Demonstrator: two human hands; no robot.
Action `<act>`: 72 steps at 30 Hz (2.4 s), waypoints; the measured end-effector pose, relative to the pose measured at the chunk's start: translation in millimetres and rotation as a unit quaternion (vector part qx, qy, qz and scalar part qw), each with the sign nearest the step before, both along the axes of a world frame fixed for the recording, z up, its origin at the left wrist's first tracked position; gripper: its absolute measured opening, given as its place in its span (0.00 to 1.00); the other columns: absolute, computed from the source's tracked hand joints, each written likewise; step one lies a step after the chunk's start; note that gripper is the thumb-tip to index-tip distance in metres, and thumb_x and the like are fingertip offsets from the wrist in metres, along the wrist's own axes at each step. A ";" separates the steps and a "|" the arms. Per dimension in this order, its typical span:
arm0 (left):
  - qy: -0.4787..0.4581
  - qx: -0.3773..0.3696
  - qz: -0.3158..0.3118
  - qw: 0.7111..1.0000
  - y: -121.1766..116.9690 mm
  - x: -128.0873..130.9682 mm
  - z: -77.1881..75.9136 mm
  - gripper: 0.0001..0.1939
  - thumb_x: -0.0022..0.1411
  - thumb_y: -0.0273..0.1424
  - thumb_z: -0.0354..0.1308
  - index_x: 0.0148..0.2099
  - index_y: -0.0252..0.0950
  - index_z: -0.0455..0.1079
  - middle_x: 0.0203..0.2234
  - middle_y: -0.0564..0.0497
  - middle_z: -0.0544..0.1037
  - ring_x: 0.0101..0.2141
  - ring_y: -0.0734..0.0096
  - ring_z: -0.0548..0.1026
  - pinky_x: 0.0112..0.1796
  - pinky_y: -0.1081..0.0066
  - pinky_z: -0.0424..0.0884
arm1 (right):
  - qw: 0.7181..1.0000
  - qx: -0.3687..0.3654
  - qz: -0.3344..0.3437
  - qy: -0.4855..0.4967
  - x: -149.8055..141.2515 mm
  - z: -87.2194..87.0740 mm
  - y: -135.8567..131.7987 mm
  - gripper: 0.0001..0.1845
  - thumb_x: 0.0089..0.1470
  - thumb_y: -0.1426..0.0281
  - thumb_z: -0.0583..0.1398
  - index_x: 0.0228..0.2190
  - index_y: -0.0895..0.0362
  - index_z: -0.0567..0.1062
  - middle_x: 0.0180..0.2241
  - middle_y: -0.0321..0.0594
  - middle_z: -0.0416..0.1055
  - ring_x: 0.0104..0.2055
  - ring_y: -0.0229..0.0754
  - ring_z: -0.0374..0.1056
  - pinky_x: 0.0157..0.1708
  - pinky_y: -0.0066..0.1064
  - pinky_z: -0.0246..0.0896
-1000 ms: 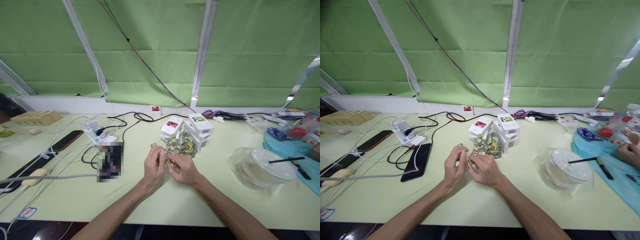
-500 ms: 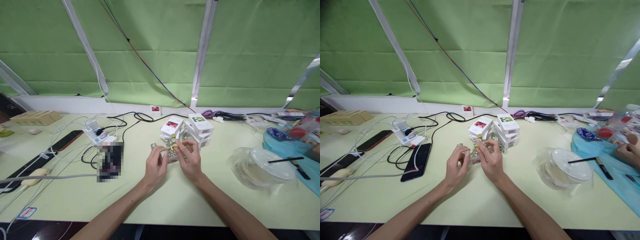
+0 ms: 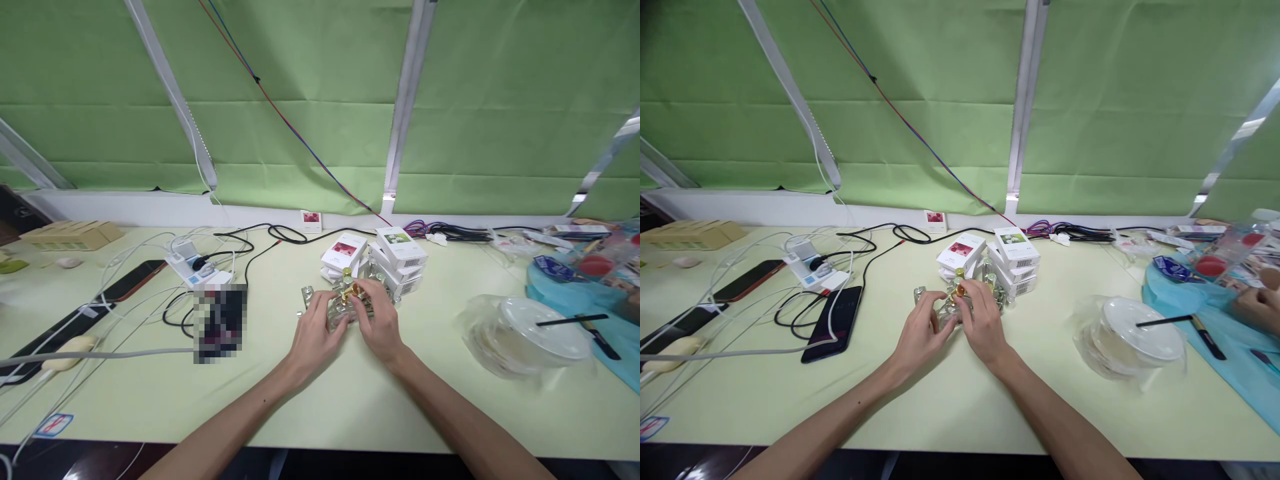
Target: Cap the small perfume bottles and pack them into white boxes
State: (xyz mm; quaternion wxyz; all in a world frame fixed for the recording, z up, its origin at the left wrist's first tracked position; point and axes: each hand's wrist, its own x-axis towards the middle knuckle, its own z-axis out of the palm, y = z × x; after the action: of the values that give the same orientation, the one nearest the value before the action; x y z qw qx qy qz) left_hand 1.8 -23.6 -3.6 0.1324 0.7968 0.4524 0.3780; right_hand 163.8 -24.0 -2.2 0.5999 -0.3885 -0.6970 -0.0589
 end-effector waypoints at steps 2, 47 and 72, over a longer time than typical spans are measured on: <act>0.008 -0.006 0.003 1.000 0.3 -0.4 -0.4 0.17 0.66 0.33 0.58 0.56 0.39 0.62 0.48 0.47 0.74 0.21 0.78 0.68 0.31 0.68 0.71 | 1.000 0.001 0.005 0.000 0.0 0.1 0.3 0.19 0.66 0.77 0.56 0.56 0.53 0.68 0.45 0.47 0.74 0.49 0.47 0.72 0.48 0.41 0.72; 0.004 -0.064 -0.026 0.998 2.2 -1.6 -0.2 0.12 0.72 0.30 0.52 0.55 0.41 0.65 0.46 0.48 0.75 0.35 0.68 0.75 0.40 0.66 0.71 | 0.995 -0.063 0.040 -0.071 0.0 -5.4 2.2 0.15 0.68 0.76 0.53 0.53 0.53 0.72 0.44 0.47 0.73 0.47 0.47 0.70 0.47 0.42 0.71; 0.003 -0.048 -0.031 0.998 2.7 -1.4 -0.3 0.12 0.71 0.29 0.51 0.55 0.40 0.65 0.44 0.48 0.75 0.35 0.67 0.75 0.40 0.66 0.73 | 0.993 -0.087 0.043 -0.071 -1.5 -3.3 -2.0 0.16 0.65 0.75 0.55 0.53 0.54 0.70 0.46 0.47 0.74 0.49 0.50 0.70 0.49 0.44 0.71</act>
State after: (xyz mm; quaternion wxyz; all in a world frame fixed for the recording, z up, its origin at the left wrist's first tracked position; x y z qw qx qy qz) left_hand 0.4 -20.9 -3.9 0.1811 0.8042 0.4456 0.3492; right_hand 162.2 -26.0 -5.5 0.5148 -0.4037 -0.7563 -0.0001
